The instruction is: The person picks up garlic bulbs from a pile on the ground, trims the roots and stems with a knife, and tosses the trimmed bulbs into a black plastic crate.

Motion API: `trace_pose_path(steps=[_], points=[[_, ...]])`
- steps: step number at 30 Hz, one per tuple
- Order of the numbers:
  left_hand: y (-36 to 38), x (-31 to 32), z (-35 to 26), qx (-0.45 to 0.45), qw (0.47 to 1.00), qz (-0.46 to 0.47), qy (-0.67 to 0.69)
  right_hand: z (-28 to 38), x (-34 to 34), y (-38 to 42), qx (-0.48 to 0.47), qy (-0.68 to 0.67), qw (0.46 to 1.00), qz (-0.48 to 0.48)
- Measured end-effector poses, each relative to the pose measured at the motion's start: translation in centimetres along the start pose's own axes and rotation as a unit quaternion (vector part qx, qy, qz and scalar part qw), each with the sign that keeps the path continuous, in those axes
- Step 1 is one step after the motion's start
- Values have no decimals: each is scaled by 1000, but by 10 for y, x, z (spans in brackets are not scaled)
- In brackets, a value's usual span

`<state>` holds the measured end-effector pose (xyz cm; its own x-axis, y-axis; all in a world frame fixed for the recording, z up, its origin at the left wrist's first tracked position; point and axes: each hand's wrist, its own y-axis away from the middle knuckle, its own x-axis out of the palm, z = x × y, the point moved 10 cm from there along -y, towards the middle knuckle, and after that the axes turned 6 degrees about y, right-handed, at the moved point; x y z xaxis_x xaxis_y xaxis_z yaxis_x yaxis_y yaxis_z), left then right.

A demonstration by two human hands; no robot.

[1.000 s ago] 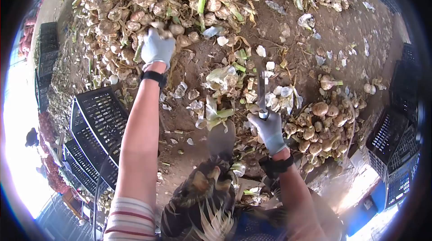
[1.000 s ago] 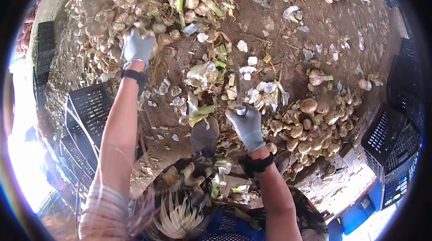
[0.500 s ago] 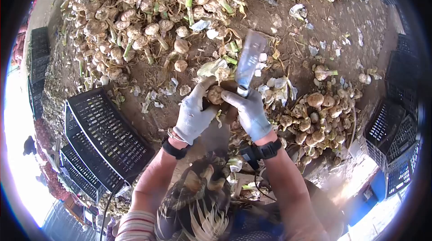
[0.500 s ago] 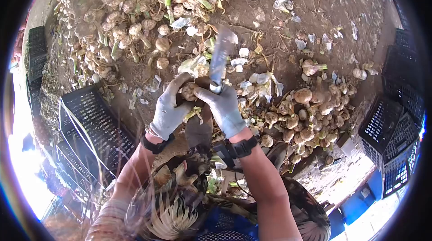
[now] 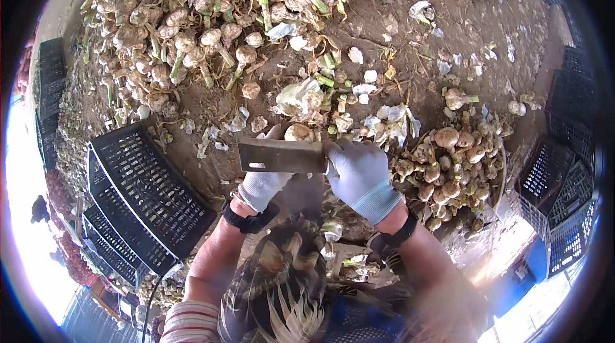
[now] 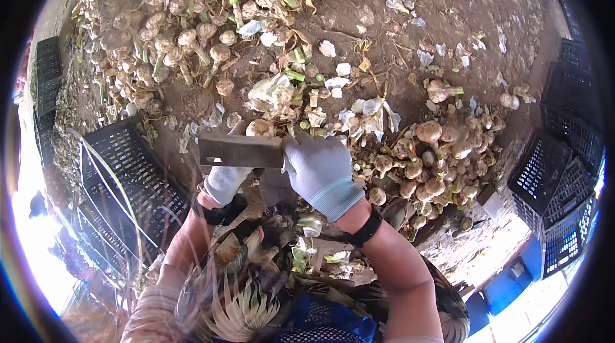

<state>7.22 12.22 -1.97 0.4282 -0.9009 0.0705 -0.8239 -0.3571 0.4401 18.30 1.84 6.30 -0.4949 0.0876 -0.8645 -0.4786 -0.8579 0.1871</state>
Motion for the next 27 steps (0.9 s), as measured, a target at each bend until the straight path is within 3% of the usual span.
trace_pose_path(steps=[3,5,7,8,10,11,13,14,15,17,18,19,21,22,23,24,25,26,27], points=[[8,-2,20,-42,993,22,110,-18,14,3,20,-5,1000,-6],[8,19,-39,-82,989,39,119,-78,49,7,176,81,964,183],[6,17,-39,-100,990,20,96,-88,42,14,192,-5,975,108],[0,14,-35,-76,997,20,13,-84,44,20,192,-5,975,113],[-8,17,-53,-23,986,8,-167,-66,29,13,149,-90,984,29],[-9,16,-53,-23,985,10,-169,-61,28,11,151,-91,984,28],[-7,38,-58,94,899,116,-411,-40,21,3,107,-144,984,22],[0,49,-73,233,838,93,-485,-36,20,-2,114,-161,980,38],[3,47,-69,232,837,94,-487,-40,23,-3,114,-163,979,38],[19,60,-92,328,792,124,-501,-62,56,7,129,-123,977,119],[19,55,-92,343,796,124,-484,-96,109,29,161,-28,959,232],[16,56,-101,341,811,109,-462,-103,108,46,193,-87,954,213],[20,86,-119,322,863,117,-372,-97,127,80,335,-236,874,260],[19,112,-87,124,961,236,-70,-94,136,85,332,-237,876,259],[27,134,-143,331,894,199,-228,-85,127,70,225,-262,932,108],[23,131,-144,364,869,179,-284,-73,113,68,112,-279,953,-46],[17,125,-143,393,841,158,-336,-59,88,76,-3,-287,938,-196],[-30,79,-129,244,938,45,-244,-77,115,65,175,-386,905,-17],[-59,31,-109,103,959,-36,-261,-78,131,73,338,-457,807,161]])
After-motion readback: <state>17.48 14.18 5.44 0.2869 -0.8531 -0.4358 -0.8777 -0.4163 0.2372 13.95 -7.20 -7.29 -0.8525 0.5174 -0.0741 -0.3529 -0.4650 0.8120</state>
